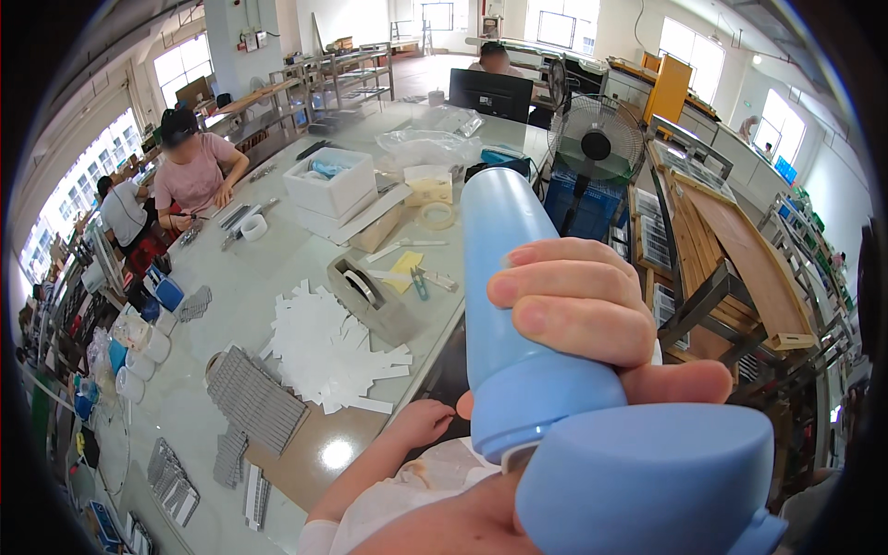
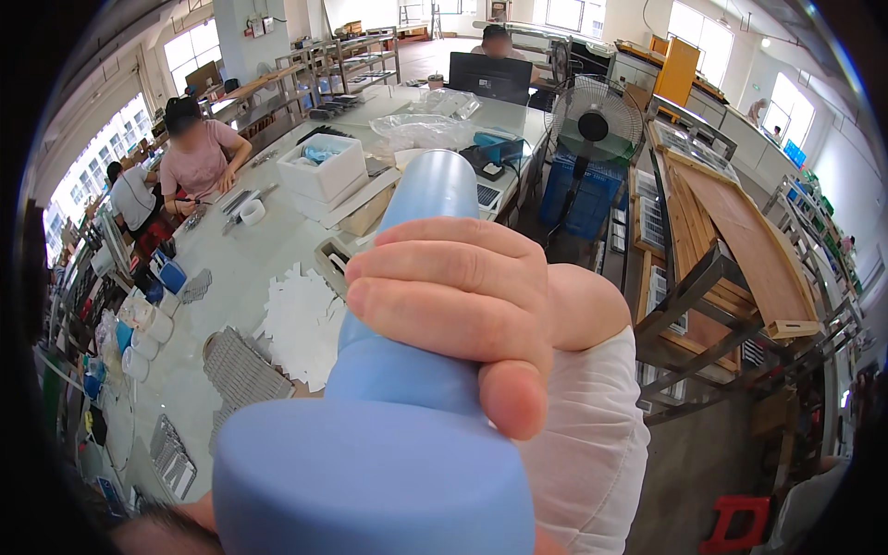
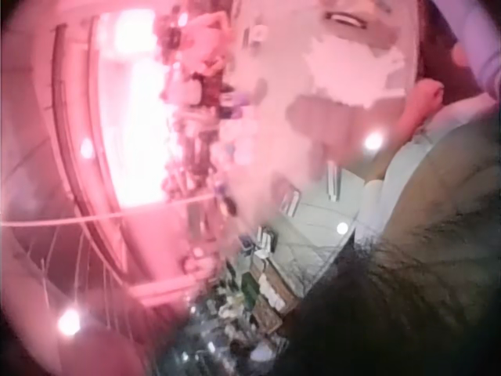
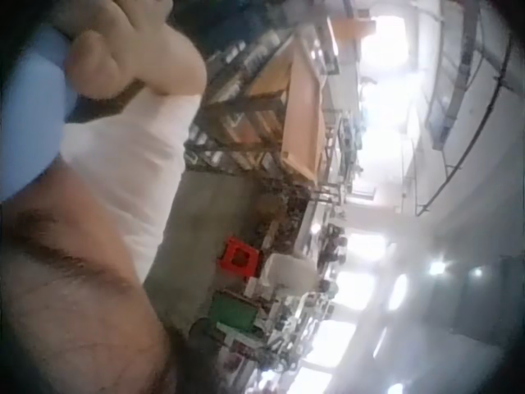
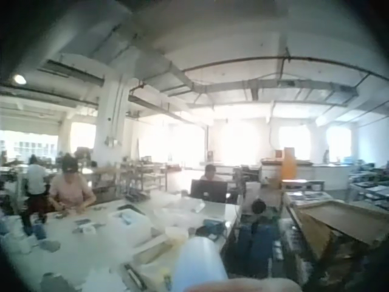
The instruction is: Assembling small grey rectangular components onto white adhesive strips on a workbench in a factory.
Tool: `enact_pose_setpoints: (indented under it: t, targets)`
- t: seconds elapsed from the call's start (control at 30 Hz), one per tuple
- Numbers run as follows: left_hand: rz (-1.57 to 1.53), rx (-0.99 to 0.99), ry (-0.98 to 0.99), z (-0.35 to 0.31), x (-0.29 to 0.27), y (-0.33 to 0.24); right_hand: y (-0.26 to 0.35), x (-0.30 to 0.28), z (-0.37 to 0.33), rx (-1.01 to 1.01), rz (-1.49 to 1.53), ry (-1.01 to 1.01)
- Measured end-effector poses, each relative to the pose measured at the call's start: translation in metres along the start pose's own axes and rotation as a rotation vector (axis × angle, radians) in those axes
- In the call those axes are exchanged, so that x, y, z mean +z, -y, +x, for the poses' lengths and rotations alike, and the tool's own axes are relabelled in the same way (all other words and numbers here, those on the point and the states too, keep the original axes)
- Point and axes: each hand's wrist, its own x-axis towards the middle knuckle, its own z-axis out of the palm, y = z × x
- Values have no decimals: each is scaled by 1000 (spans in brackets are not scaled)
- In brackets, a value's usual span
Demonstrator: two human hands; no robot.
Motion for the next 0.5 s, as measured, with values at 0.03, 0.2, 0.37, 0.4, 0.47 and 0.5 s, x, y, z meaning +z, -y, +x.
enact_pose_setpoints:
  t: [0.03,0.2,0.37,0.4,0.47,0.5]
  targets:
    - [5,-9,3,-1,0,1,0,0,0,6,5,2]
    - [-5,-18,15,-1,1,2,3,-1,0,35,13,19]
    - [22,-34,36,-2,0,2,6,0,0,66,30,30]
    - [10,-28,24,-3,0,1,7,1,0,65,30,30]
    - [-1,-17,12,-2,0,1,8,3,1,64,23,20]
    - [-3,-18,13,-2,0,1,9,3,1,64,19,16]
